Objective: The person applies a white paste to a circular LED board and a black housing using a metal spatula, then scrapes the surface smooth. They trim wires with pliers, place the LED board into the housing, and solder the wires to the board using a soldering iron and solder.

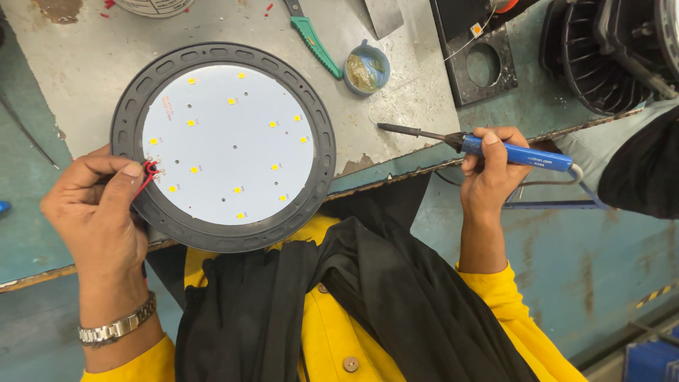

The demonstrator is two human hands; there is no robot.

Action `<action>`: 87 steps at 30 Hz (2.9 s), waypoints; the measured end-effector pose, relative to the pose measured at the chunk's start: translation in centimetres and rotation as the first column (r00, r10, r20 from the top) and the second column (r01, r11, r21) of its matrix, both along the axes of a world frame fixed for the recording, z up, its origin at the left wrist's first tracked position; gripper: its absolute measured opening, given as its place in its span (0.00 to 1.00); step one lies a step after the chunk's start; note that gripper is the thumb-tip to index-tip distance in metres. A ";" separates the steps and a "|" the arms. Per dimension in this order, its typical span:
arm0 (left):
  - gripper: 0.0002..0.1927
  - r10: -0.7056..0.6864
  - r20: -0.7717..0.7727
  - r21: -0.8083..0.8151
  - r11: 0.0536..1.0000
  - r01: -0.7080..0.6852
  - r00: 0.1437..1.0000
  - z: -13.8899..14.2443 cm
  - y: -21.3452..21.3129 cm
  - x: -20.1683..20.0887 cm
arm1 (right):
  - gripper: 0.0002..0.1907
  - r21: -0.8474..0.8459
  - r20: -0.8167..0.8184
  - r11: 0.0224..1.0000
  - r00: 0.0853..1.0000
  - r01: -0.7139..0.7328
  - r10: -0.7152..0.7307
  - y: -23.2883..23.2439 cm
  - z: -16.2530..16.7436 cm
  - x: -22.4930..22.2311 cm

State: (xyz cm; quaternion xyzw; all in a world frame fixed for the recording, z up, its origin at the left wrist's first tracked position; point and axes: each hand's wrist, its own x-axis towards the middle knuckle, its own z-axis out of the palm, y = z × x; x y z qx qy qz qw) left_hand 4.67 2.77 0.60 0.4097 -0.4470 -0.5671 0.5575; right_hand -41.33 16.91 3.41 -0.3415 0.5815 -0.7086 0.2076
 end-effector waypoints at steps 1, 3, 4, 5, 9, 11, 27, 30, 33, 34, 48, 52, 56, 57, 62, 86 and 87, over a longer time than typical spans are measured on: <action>0.03 -0.002 -0.004 0.004 1.000 0.002 1.000 -0.1 0.0 0.1 | 0.08 0.003 -0.004 1.000 1.000 0.000 0.000 -0.1 0.1 0.1; 0.03 -0.008 -0.009 0.008 1.000 0.008 1.000 -0.2 0.0 0.2 | 0.08 0.009 -0.012 1.000 1.000 -0.001 0.001 -0.3 0.2 0.3; 0.03 -0.011 -0.011 0.007 1.000 0.011 1.000 -0.2 0.0 0.2 | 0.08 0.013 -0.014 1.000 1.000 0.001 -0.001 -0.4 0.2 0.4; 0.03 -0.016 -0.010 0.003 1.000 0.016 1.000 0.0 -0.1 0.1 | 0.09 0.018 -0.017 1.000 1.000 0.003 -0.003 -0.5 0.3 0.5; 0.04 0.015 0.002 0.037 0.999 -0.016 1.000 0.6 -0.1 0.0 | 0.09 0.060 0.027 0.998 0.999 0.016 -0.018 -1.1 0.5 0.4; 0.04 -0.026 -0.033 0.017 0.999 0.027 0.999 0.8 -0.1 0.0 | 0.09 0.060 0.228 0.998 0.974 -0.022 0.008 -1.4 0.6 0.1; 0.03 -0.061 -0.088 0.026 0.998 0.064 0.994 1.3 1.1 -0.2 | 0.09 0.041 0.190 0.996 0.979 -0.083 0.073 -2.8 2.8 1.4; 0.02 -0.075 -0.091 0.012 0.997 0.077 0.993 1.1 1.0 0.0 | 0.08 0.094 -0.066 0.995 0.997 -0.020 0.026 -2.2 3.0 2.0; 0.02 -0.069 -0.071 0.037 0.997 0.071 0.995 0.6 0.9 0.1 | 0.08 0.071 -0.161 0.994 0.983 -0.078 0.089 -1.9 2.8 2.2; 0.02 -0.073 -0.075 0.030 0.997 0.075 0.995 0.5 0.9 0.2 | 0.08 0.061 -0.162 0.994 0.981 -0.095 0.104 -1.9 2.8 2.2; 0.02 -0.084 -0.081 -0.033 0.996 0.081 0.993 0.2 0.9 0.3 | 0.06 0.051 -0.228 0.983 0.956 -0.178 0.185 -1.3 2.4 1.6; 0.03 -0.091 -0.087 -0.009 0.996 0.090 0.992 0.1 1.0 0.3 | 0.06 0.088 -0.285 0.983 0.941 -0.164 0.183 -1.0 2.8 1.2; 0.02 -0.086 -0.080 -0.009 0.996 0.086 0.993 0.0 1.0 0.4 | 0.07 0.124 -0.364 0.980 0.912 -0.154 0.189 -0.6 3.2 1.2; 0.02 -0.087 -0.082 -0.012 0.996 0.086 0.993 0.0 0.9 0.4 | 0.07 0.134 -0.390 0.978 0.899 -0.158 0.198 -0.5 3.2 1.2; 0.02 -0.078 -0.084 -0.007 0.997 0.078 0.993 -0.1 1.0 0.5 | 0.08 0.166 -0.429 0.975 0.879 -0.151 0.209 -0.4 3.7 1.4; 0.02 -0.077 -0.090 -0.018 0.997 0.075 0.993 0.2 0.9 0.5 | 0.12 0.170 -0.531 0.963 0.803 -0.210 0.269 0.0 4.7 2.3; 0.02 -0.077 -0.094 -0.019 0.997 0.076 0.993 0.2 0.9 0.5 | 0.12 0.169 -0.529 0.961 0.803 -0.217 0.274 0.0 4.7 2.3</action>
